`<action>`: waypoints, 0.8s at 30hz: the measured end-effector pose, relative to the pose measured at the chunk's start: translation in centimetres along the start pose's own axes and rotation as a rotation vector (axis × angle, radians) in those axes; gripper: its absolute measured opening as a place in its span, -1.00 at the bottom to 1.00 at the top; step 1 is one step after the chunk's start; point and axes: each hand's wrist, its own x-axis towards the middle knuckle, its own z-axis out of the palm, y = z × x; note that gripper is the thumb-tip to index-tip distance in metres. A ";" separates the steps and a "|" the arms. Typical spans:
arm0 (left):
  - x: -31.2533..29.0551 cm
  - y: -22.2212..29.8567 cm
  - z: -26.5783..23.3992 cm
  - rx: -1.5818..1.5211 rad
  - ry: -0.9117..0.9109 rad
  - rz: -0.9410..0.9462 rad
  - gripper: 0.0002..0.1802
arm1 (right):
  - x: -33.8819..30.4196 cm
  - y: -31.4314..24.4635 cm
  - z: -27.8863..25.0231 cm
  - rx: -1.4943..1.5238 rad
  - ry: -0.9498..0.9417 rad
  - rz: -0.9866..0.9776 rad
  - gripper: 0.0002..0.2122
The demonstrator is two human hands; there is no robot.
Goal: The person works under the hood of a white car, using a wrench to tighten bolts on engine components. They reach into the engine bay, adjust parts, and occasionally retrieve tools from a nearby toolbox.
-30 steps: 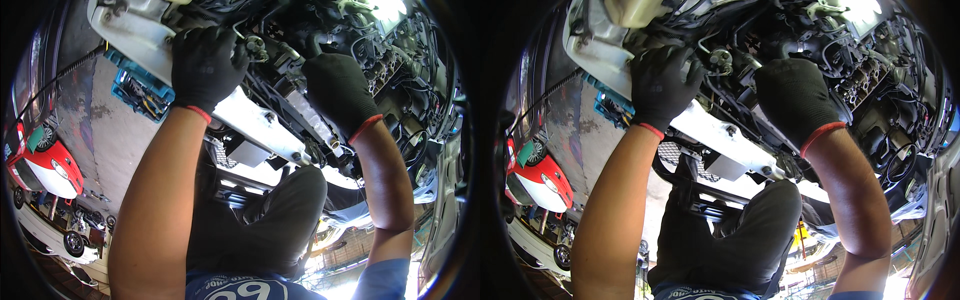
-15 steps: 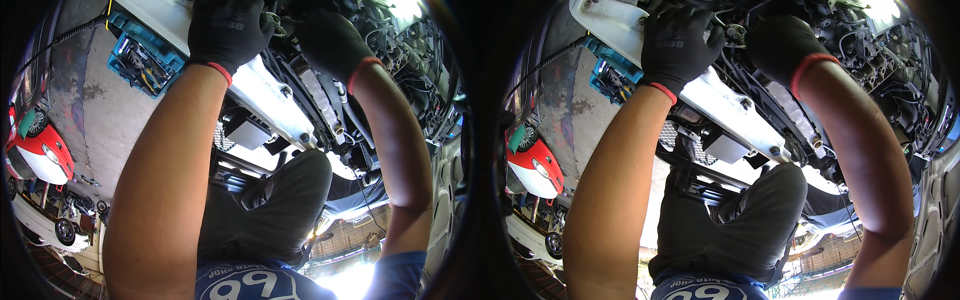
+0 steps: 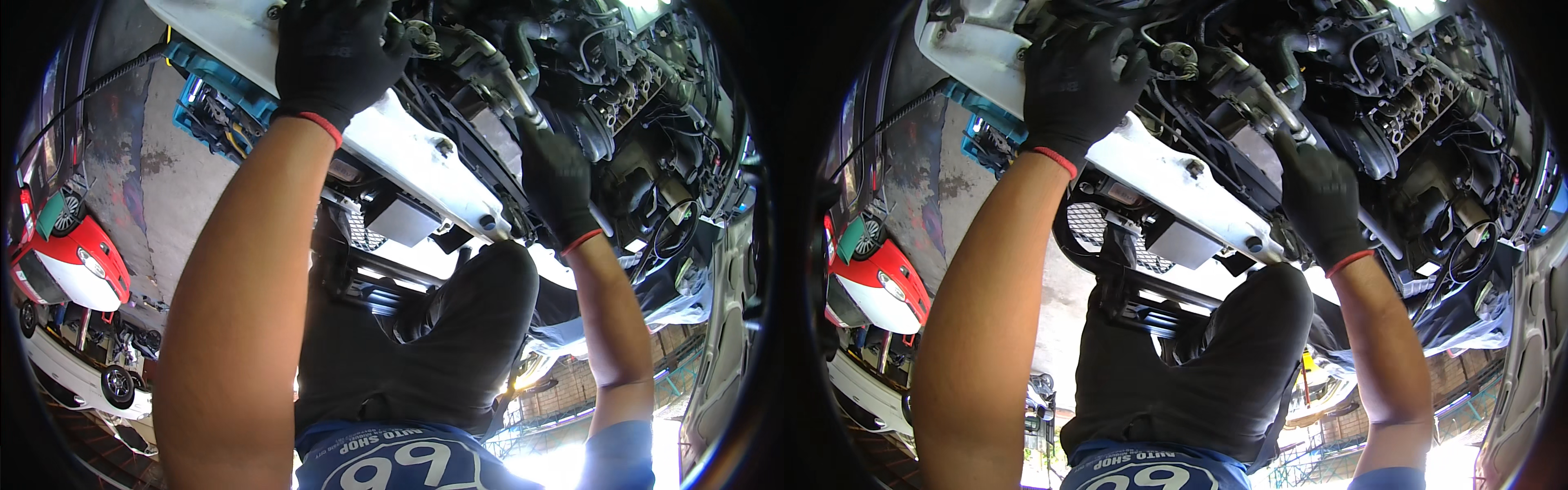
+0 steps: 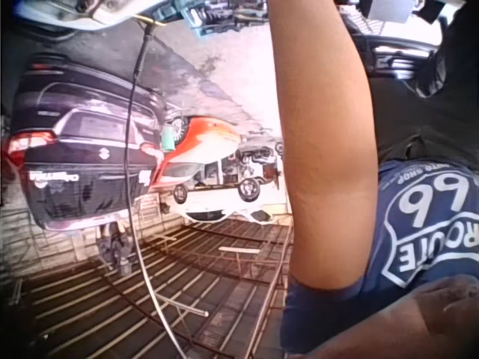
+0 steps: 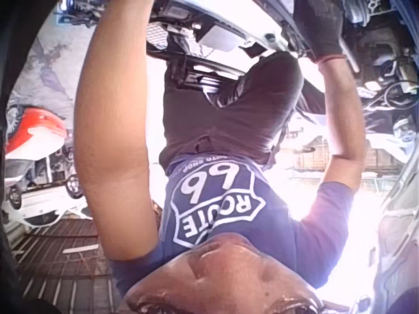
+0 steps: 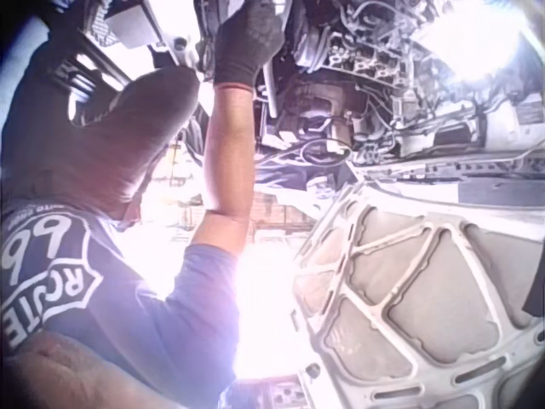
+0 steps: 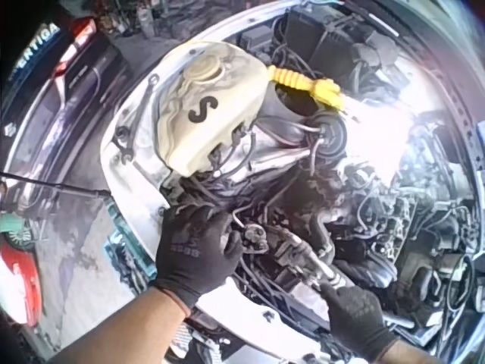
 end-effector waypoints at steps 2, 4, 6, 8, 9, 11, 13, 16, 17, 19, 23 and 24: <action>0.1 0.1 -0.3 -0.019 -0.079 -0.031 -0.59 | -0.6 -0.5 -0.7 0.012 -0.085 0.060 -0.62; 0.3 0.1 -0.4 -0.080 -0.158 -0.073 -0.59 | -0.8 -0.4 -0.3 0.240 0.049 0.140 -0.66; 0.2 -0.2 -0.6 -0.038 -0.061 -0.004 -0.63 | -0.8 -0.6 -0.3 0.491 0.119 0.250 -0.70; 0.5 -0.3 -1.0 -0.041 -0.093 0.008 -0.65 | -0.4 -1.1 -1.1 0.763 0.119 0.381 -0.76; 0.1 -0.4 -0.4 -0.079 -0.050 -0.006 -0.66 | -0.5 -1.3 -1.1 1.037 0.102 0.485 -0.75; 0.2 -0.2 -0.4 -0.068 -0.061 -0.003 -0.64 | 0.3 -1.4 -1.4 1.179 0.071 0.445 -0.75; 0.2 -0.1 -0.6 -0.084 -0.092 -0.008 -0.61 | 1.5 -1.3 -1.0 1.193 0.091 0.308 -0.73; 0.3 -0.3 -0.5 -0.077 -0.113 -0.020 -0.60 | 2.9 -1.4 -1.4 0.959 0.247 0.221 -0.79; 0.2 -0.3 -0.5 -0.032 -0.068 0.011 -0.63 | 3.3 -1.2 -1.9 0.954 0.342 0.227 -0.81; 0.2 -0.3 -0.7 -0.046 -0.123 -0.004 -0.59 | 3.6 -1.1 -2.7 0.936 0.532 0.243 -0.84; 0.6 -0.1 -1.4 -0.084 -0.207 -0.026 -0.54 | 3.6 -1.5 -1.6 1.132 0.580 0.463 -0.88; 0.6 -0.1 -1.3 -0.093 -0.207 -0.028 -0.54 | 3.3 -1.8 -1.9 1.026 0.532 0.499 -0.88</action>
